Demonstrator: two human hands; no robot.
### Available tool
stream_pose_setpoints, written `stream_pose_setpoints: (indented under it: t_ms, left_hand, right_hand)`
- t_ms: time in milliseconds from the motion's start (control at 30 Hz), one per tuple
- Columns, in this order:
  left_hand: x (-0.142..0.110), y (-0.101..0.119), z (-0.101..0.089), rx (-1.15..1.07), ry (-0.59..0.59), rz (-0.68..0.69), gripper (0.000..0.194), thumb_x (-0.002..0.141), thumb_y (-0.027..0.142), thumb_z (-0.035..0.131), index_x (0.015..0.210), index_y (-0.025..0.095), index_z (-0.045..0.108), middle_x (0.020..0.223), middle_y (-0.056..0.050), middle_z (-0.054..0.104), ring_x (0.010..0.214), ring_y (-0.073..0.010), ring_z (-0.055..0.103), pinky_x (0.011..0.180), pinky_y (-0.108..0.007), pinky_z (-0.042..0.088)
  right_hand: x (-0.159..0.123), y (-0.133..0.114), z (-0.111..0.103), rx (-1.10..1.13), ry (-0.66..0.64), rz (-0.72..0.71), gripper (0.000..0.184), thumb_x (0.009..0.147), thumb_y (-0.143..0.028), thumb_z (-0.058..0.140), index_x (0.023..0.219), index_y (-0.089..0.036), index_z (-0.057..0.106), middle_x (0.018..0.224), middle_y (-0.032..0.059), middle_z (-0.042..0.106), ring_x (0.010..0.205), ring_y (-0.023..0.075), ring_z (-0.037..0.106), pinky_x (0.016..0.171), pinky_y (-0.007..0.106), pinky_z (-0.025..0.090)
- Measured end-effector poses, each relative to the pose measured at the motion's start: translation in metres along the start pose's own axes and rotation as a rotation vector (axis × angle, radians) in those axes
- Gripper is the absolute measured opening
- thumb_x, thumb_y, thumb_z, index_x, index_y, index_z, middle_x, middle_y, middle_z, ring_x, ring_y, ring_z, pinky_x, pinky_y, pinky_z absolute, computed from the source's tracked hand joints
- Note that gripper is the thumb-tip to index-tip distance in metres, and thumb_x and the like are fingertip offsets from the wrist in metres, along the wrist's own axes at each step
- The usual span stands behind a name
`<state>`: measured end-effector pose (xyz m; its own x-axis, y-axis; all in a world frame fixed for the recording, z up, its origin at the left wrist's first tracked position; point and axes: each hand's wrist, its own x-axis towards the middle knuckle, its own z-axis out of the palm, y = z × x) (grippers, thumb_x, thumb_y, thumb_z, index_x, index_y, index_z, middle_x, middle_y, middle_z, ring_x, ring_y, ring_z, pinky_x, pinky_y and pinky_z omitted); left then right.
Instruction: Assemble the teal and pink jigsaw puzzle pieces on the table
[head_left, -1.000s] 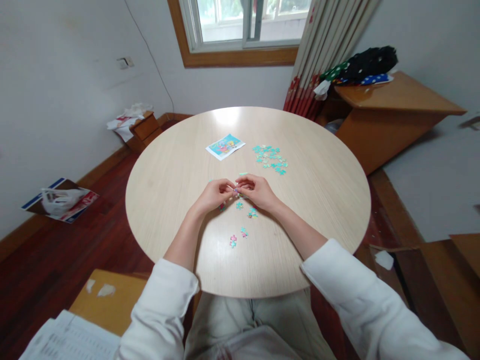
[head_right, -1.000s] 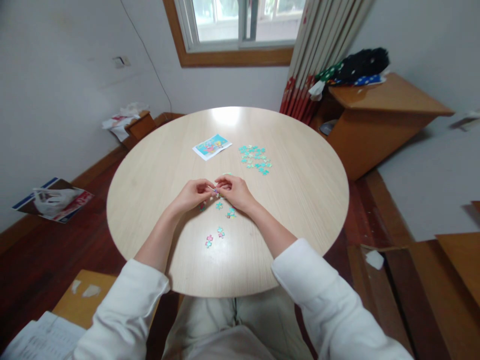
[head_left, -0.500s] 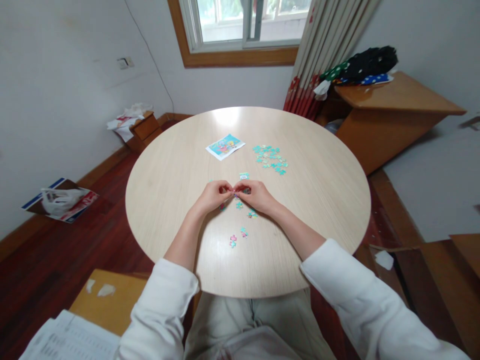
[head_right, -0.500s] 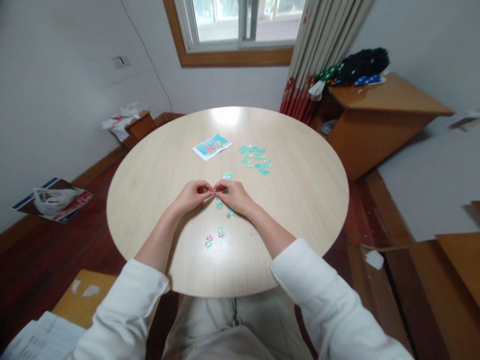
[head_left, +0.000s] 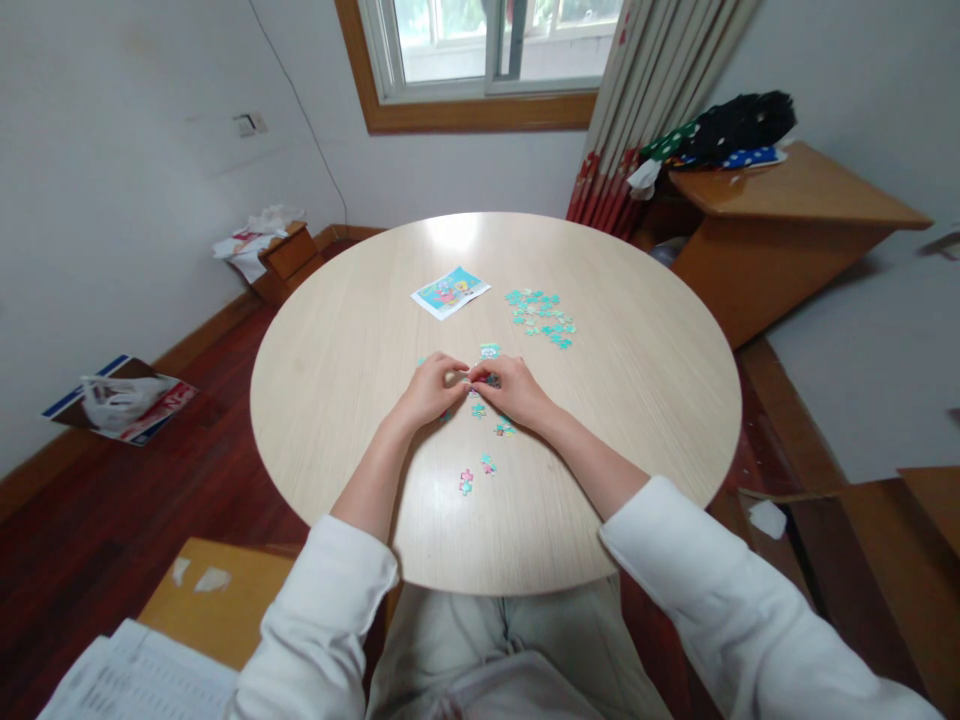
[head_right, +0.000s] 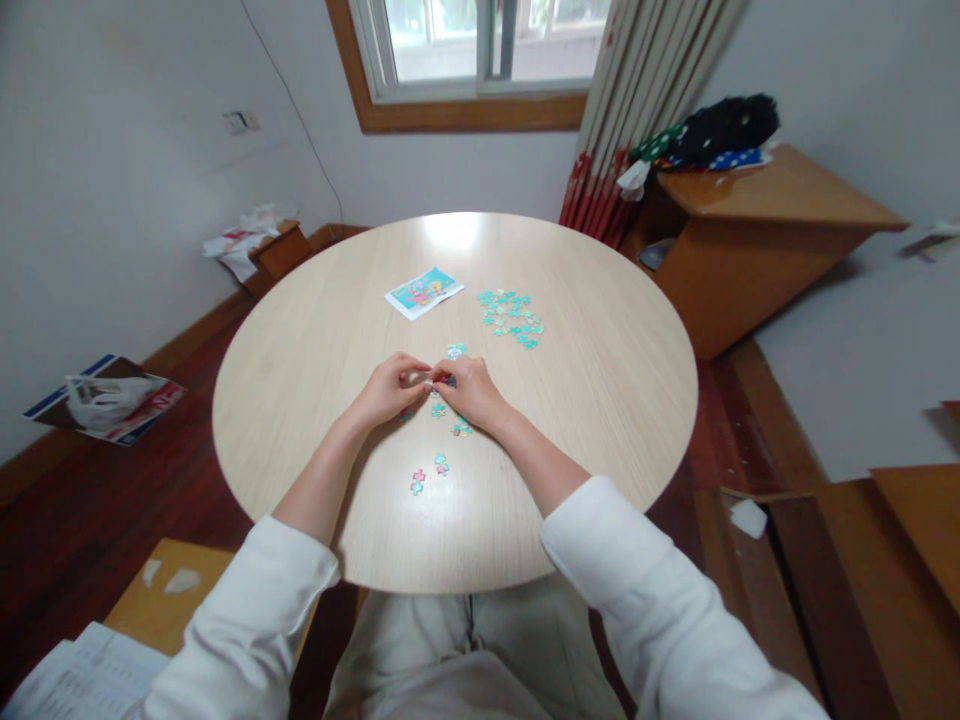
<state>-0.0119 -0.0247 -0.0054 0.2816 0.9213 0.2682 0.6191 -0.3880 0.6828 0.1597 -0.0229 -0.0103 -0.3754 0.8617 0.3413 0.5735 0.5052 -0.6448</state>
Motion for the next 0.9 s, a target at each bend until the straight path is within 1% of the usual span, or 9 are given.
stream_pose_setpoints:
  t_ms: [100,233,433,633,733,900]
  left_hand:
    - [0.0004,-0.0046,0.0016,0.023,-0.031,0.041,0.024,0.079,0.017,0.056,0.1,0.015,0.068,0.101,-0.009,0.063,0.095,-0.0182,0.058,0.084,-0.033,0.048]
    - [0.0007,-0.0069,0.0033,0.069,-0.095,0.058,0.025,0.08,0.014,0.051,0.096,0.014,0.07,0.103,-0.011,0.062,0.097,-0.0198,0.058,0.089,-0.036,0.048]
    - [0.0013,-0.0041,0.0021,0.064,-0.107,0.068,0.023,0.081,0.016,0.051,0.093,0.016,0.071,0.1,-0.01,0.063,0.096,-0.02,0.059,0.089,-0.037,0.048]
    - [0.002,-0.0039,0.003,0.026,-0.11,0.055,0.019,0.081,0.018,0.055,0.092,0.015,0.071,0.1,-0.009,0.064,0.092,-0.0184,0.059,0.086,-0.034,0.047]
    - [0.0017,-0.0041,0.0034,0.023,-0.104,0.047,0.019,0.08,0.018,0.057,0.093,0.015,0.071,0.1,-0.009,0.064,0.091,-0.0178,0.059,0.085,-0.033,0.047]
    - [0.002,-0.0007,0.0019,0.018,-0.126,0.041,0.018,0.082,0.018,0.056,0.092,0.015,0.071,0.099,-0.009,0.065,0.091,-0.0174,0.059,0.084,-0.032,0.047]
  right_hand:
    - [0.0003,0.0002,0.0012,0.019,0.016,-0.01,0.01,0.077,-0.011,0.065,0.08,-0.019,0.069,0.082,0.0022,0.072,0.082,0.0172,0.063,0.083,0.034,0.037]
    - [0.0012,0.0025,0.0031,0.017,0.03,-0.007,0.01,0.078,-0.011,0.065,0.08,-0.019,0.069,0.08,0.002,0.072,0.081,0.0166,0.062,0.083,0.033,0.038]
    - [0.0021,0.0037,0.0047,0.016,0.028,0.012,0.01,0.078,-0.011,0.064,0.081,-0.019,0.069,0.082,0.003,0.072,0.083,0.0174,0.063,0.083,0.034,0.039]
    - [0.003,0.0046,0.0063,-0.005,0.035,0.027,0.01,0.078,-0.012,0.064,0.082,-0.02,0.07,0.083,0.003,0.072,0.084,0.0184,0.062,0.084,0.035,0.038]
    - [0.0035,0.0058,0.0062,-0.007,0.037,0.023,0.01,0.078,-0.012,0.065,0.081,-0.02,0.07,0.082,0.0028,0.072,0.083,0.018,0.062,0.084,0.035,0.037]
    - [0.0034,0.0069,0.0047,-0.009,0.007,-0.008,0.009,0.078,-0.013,0.065,0.08,-0.02,0.07,0.08,0.0022,0.071,0.082,0.0173,0.061,0.083,0.034,0.037]
